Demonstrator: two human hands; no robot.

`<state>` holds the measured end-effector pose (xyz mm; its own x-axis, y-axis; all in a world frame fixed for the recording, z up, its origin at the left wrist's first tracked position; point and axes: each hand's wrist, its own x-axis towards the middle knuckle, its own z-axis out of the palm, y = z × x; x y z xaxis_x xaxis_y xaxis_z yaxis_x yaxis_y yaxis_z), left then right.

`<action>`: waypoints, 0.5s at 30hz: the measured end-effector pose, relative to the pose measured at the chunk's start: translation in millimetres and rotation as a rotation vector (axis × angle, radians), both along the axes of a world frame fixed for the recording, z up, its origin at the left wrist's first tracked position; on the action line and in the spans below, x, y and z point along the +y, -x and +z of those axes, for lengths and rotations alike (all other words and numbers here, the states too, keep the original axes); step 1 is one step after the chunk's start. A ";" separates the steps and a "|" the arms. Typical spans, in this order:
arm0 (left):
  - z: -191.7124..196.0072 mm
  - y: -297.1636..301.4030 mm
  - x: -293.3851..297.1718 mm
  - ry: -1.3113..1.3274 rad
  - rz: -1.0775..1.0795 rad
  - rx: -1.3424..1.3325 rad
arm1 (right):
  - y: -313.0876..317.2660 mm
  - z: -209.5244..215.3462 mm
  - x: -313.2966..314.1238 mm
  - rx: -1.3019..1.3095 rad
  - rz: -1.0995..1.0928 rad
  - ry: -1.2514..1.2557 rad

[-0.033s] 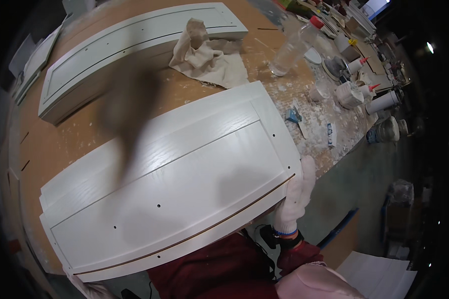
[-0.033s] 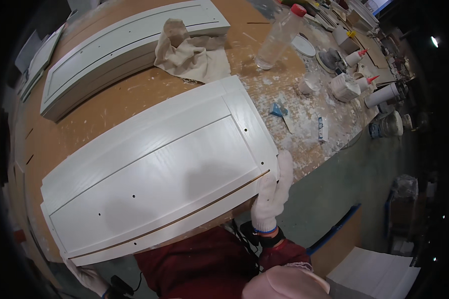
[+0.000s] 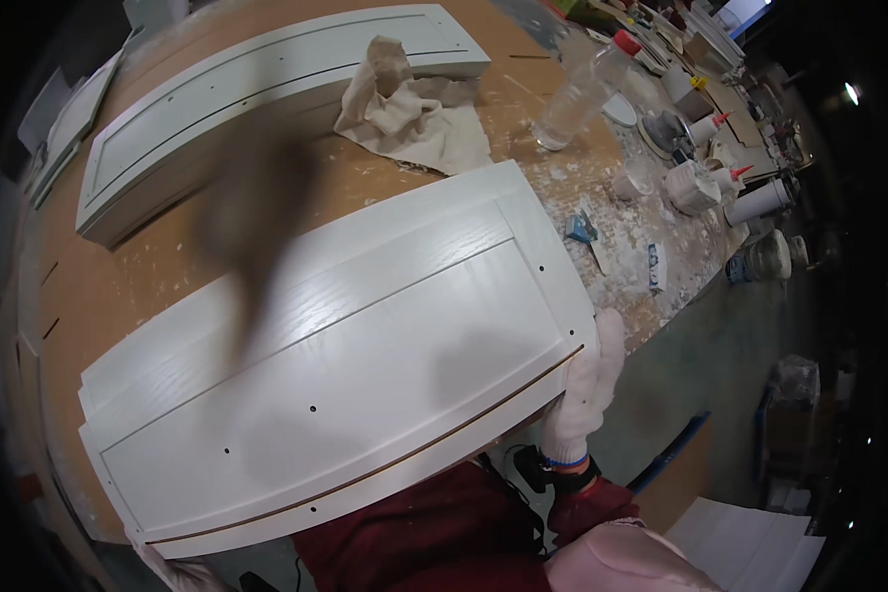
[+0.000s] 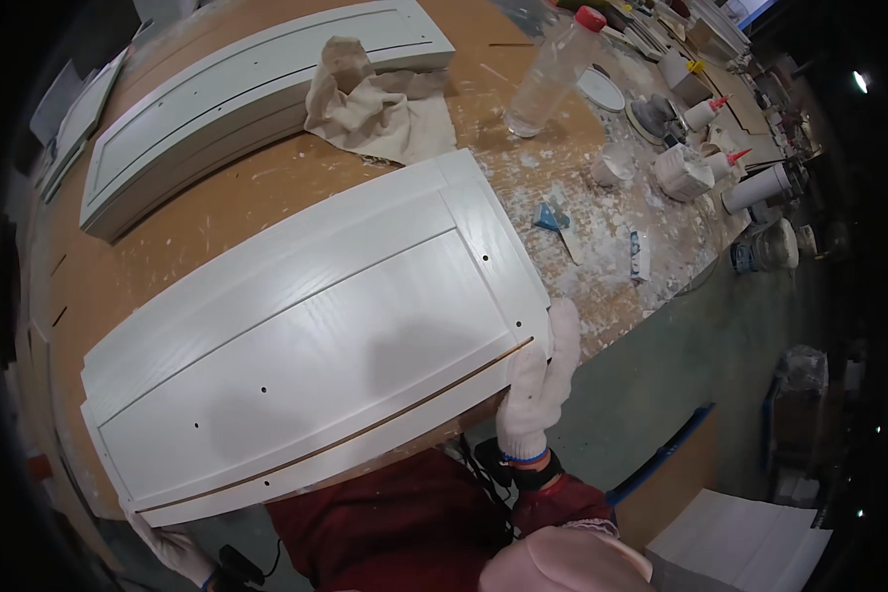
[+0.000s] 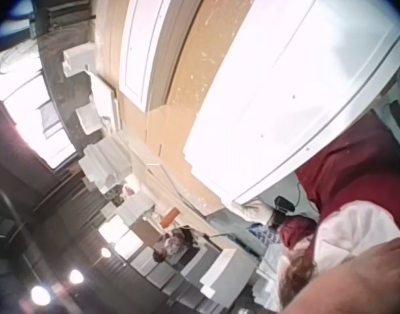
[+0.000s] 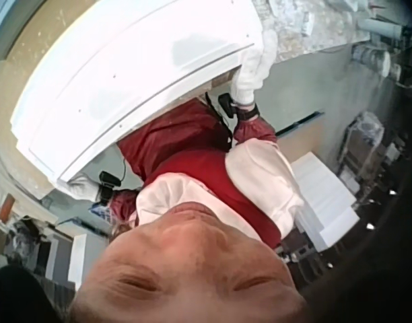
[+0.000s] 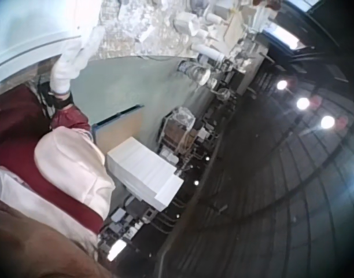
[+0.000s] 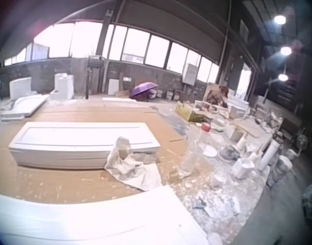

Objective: Cleaning and touching up white wooden furniture panels using a cloth, scraper, and touch-up tool.

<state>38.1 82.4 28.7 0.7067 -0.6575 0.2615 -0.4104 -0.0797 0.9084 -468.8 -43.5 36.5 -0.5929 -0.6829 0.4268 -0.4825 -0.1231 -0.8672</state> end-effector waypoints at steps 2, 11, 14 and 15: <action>1.5 -3.0 0.8 0.298 0.024 0.696 | -2.8 1.4 -2.4 0.092 -0.033 -0.026; 4.5 -7.1 -12.6 0.253 0.031 0.620 | -2.7 -7.2 -9.8 0.086 -0.027 0.073; 7.9 1.7 -18.2 0.225 0.012 0.587 | 2.8 -8.7 -4.0 0.035 0.028 0.031; 10.4 4.7 -22.5 0.249 0.084 0.639 | 3.3 -8.8 -3.7 0.034 0.030 0.033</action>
<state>33.4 59.9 39.1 0.8181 -0.5684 -0.0870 0.2102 0.1548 0.9653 -472.1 -47.2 27.7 -0.5570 -0.6855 0.4688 -0.5071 -0.1663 -0.8457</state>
